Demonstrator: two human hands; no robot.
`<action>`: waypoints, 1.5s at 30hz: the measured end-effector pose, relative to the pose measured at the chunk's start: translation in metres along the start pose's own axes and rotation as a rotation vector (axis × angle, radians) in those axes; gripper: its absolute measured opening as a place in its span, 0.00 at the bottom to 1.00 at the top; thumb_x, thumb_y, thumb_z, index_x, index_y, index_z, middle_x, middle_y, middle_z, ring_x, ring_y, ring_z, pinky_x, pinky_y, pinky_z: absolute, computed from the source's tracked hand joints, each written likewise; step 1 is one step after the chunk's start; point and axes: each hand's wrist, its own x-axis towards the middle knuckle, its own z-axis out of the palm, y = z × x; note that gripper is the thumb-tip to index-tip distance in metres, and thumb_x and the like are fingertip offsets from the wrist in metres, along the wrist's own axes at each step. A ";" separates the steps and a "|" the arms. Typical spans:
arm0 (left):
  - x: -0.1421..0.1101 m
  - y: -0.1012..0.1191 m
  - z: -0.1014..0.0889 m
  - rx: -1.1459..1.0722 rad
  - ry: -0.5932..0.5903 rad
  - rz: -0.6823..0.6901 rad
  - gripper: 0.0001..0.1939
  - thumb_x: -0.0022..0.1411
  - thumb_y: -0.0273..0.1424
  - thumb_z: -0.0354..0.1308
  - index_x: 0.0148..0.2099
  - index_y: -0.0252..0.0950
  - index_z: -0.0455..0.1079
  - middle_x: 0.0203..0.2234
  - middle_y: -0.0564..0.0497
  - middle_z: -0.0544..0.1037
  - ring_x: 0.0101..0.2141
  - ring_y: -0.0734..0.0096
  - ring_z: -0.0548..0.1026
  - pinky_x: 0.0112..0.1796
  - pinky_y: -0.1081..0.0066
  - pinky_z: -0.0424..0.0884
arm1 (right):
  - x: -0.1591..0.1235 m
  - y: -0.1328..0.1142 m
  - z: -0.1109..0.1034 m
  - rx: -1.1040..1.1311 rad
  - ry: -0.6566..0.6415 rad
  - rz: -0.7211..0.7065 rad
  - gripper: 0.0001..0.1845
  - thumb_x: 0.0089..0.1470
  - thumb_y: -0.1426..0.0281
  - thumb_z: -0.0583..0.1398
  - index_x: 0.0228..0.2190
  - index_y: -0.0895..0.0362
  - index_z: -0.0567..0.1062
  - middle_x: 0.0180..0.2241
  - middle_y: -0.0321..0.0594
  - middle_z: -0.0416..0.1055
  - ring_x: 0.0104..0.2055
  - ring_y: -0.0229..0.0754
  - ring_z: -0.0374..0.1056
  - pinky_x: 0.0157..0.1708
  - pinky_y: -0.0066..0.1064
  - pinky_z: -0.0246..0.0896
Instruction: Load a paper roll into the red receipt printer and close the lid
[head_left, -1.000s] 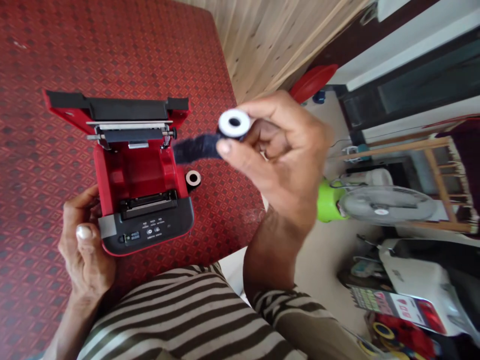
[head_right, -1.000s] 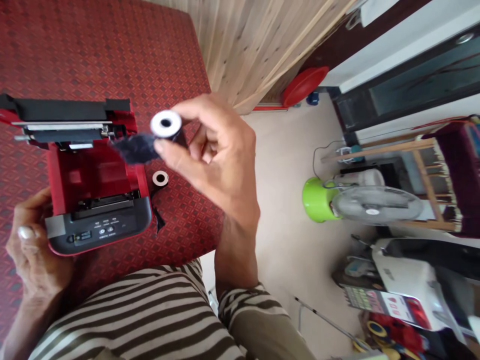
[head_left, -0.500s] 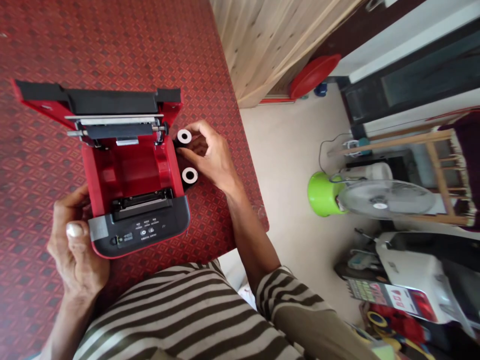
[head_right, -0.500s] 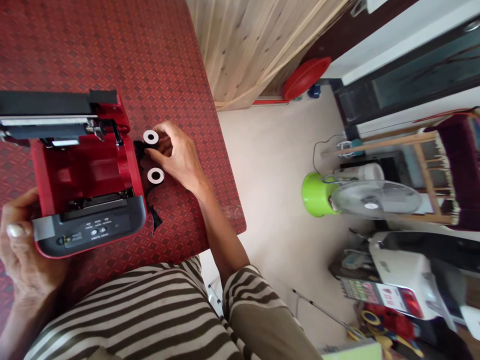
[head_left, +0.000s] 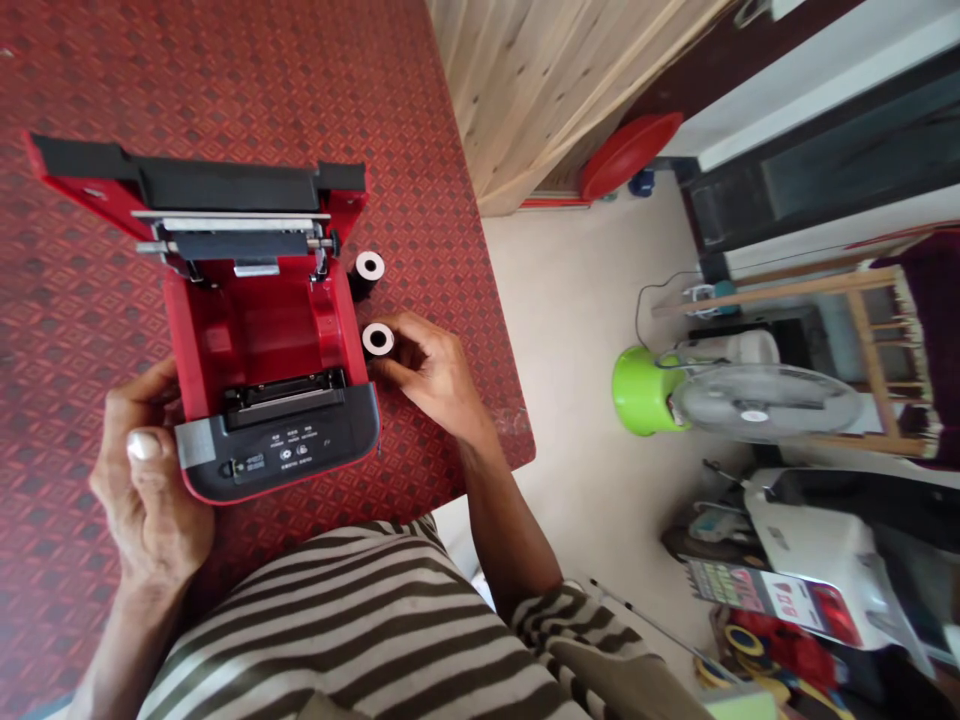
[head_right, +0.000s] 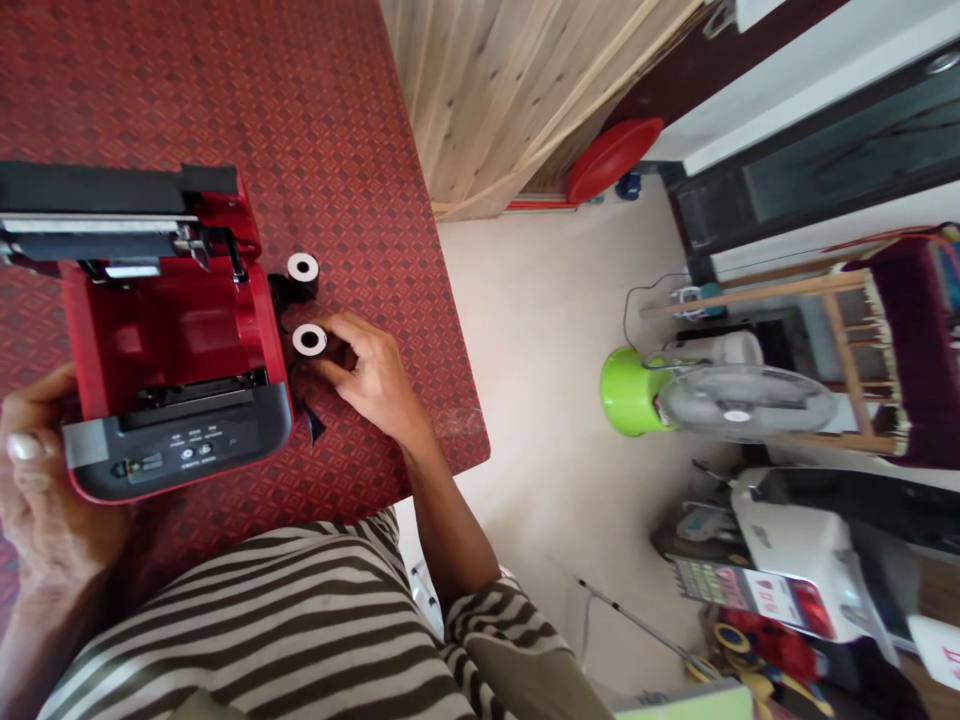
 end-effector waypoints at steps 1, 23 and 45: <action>0.000 0.001 -0.001 -0.006 -0.012 -0.001 0.33 0.74 0.55 0.42 0.66 0.44 0.74 0.39 0.49 0.81 0.39 0.59 0.77 0.38 0.59 0.71 | 0.000 -0.001 0.000 0.037 0.007 0.019 0.08 0.58 0.73 0.65 0.41 0.53 0.78 0.40 0.37 0.78 0.43 0.42 0.73 0.48 0.38 0.70; -0.001 -0.008 -0.011 -0.104 -0.138 0.082 0.27 0.77 0.48 0.45 0.65 0.39 0.71 0.50 0.45 0.78 0.49 0.59 0.75 0.50 0.59 0.71 | 0.027 -0.129 0.013 -0.792 -0.305 -0.372 0.14 0.70 0.76 0.57 0.53 0.59 0.76 0.49 0.49 0.79 0.52 0.52 0.72 0.55 0.45 0.69; 0.000 -0.010 -0.011 -0.092 -0.171 0.113 0.27 0.78 0.47 0.44 0.68 0.42 0.69 0.50 0.45 0.78 0.48 0.58 0.75 0.49 0.59 0.73 | 0.070 -0.135 0.048 -0.984 -0.528 -0.188 0.22 0.70 0.83 0.48 0.51 0.64 0.79 0.44 0.54 0.80 0.45 0.50 0.79 0.41 0.38 0.71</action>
